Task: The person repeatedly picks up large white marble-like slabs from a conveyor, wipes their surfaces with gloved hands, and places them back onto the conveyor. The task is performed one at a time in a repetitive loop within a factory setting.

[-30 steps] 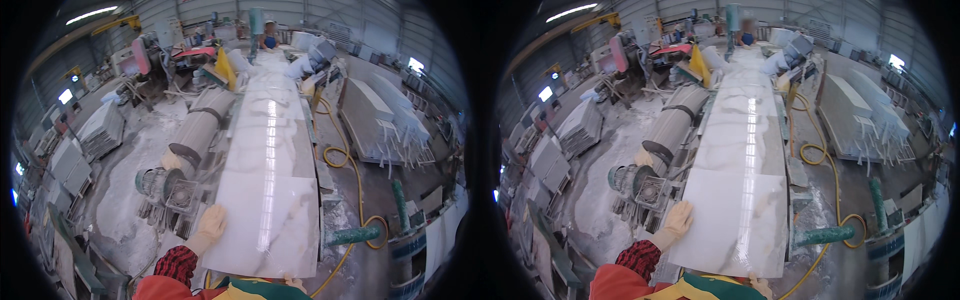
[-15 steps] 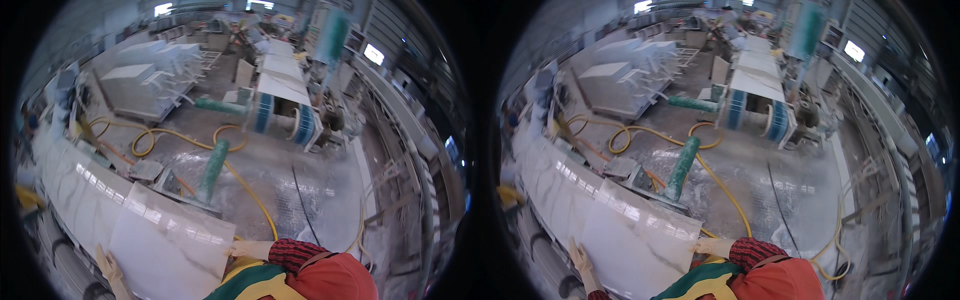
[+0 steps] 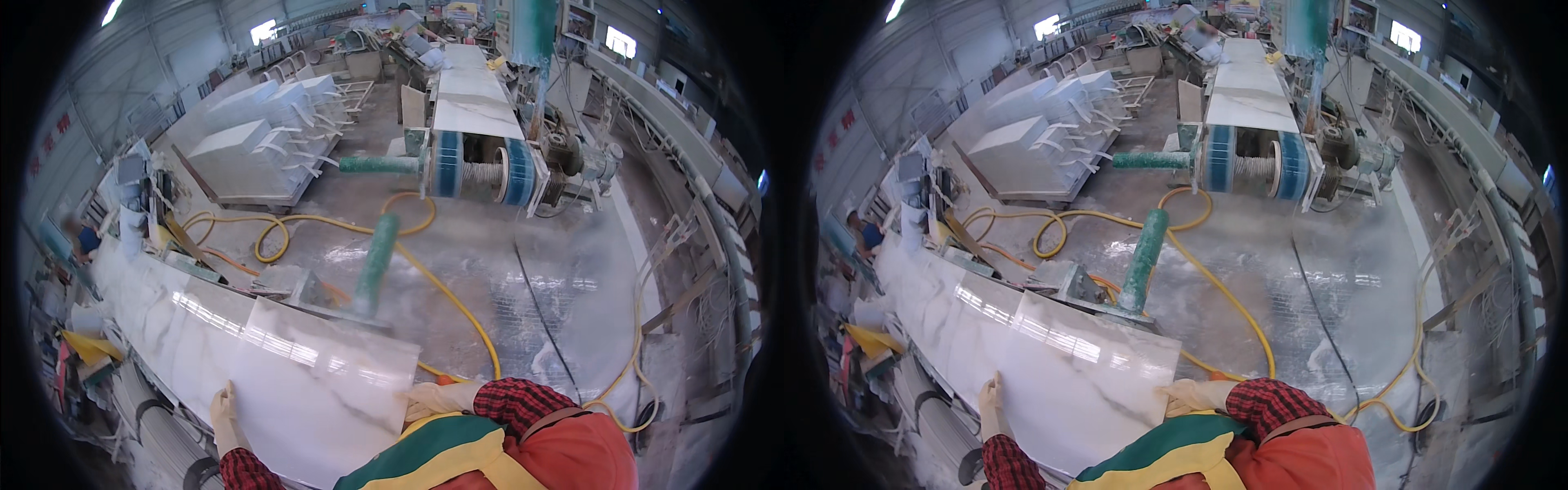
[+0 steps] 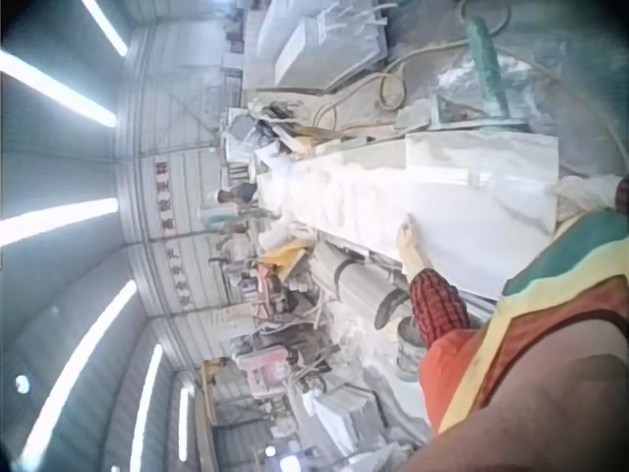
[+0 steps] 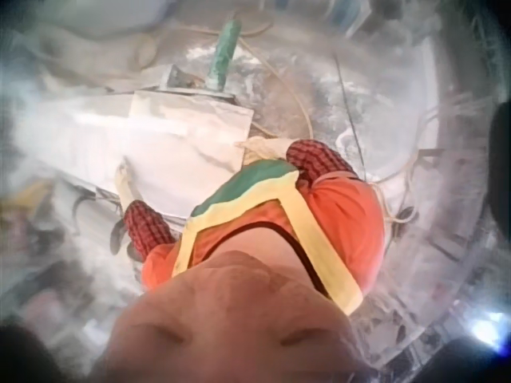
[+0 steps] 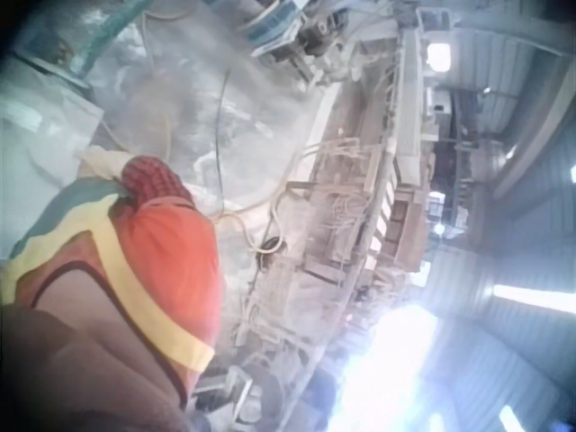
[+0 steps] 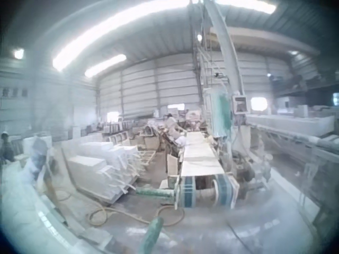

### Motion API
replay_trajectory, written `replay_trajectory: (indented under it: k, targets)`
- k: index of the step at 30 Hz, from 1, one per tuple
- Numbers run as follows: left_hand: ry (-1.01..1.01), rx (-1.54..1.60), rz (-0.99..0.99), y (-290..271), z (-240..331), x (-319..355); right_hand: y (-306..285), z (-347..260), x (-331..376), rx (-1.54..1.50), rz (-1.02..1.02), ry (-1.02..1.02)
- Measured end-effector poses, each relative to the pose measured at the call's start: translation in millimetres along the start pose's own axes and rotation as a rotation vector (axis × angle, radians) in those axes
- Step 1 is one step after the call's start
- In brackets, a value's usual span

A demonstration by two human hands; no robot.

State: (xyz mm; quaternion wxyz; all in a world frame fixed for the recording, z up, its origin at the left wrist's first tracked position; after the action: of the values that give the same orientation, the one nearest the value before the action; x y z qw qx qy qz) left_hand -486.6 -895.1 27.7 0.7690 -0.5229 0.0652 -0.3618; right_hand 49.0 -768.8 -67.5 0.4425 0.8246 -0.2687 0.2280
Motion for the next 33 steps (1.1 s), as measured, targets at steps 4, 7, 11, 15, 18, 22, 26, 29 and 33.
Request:
replay_trajectory:
  k: [4, 7, 11, 15, 18, 22, 26, 29, 33]
  targets:
    - [0.063, -0.336, 0.183, -31, -46, -8, -27, 44, -82, 0.256, 0.008, 0.021]
    - [0.181, -0.309, 0.204, -58, 43, 56, -50, 49, -74, 0.143, 0.068, -0.035]
    - [0.121, -0.11, 0.173, -116, 171, 168, -33, 1, -4, 0.467, -0.126, -0.614]
    - [0.372, 0.182, 0.445, -103, 212, 185, -50, -81, 46, 0.248, 0.033, -0.328]
    - [0.43, 0.324, 0.401, -73, 258, 174, -90, -147, 62, 0.294, 0.179, -0.507]
    - [0.528, 0.676, 0.302, 0, 303, 119, -161, -249, 104, 0.221, 0.155, -0.867]
    - [0.537, 0.931, 0.169, 97, 393, 72, -219, -362, 161, 0.339, 0.352, -0.992]
    - [0.434, 0.91, 0.058, 172, 456, 41, -245, -416, 218, 0.328, 0.57, -0.875]
    - [0.258, 0.929, -0.209, 242, 528, 24, -298, -469, 245, 0.36, 0.805, -0.713]
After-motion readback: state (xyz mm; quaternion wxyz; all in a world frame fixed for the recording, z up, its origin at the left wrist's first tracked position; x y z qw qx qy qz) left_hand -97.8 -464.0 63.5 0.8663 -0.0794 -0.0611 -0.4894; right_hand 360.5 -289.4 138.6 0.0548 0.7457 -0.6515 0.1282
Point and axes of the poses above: each hand's wrist, its own x-axis away from the middle knuckle, its own y-axis out of the palm, z = x × y, the point moved 1 cm from there along -x, towards the middle knuckle, and after that the axes turned 11 degrees about -z, right-handed, at the moved point
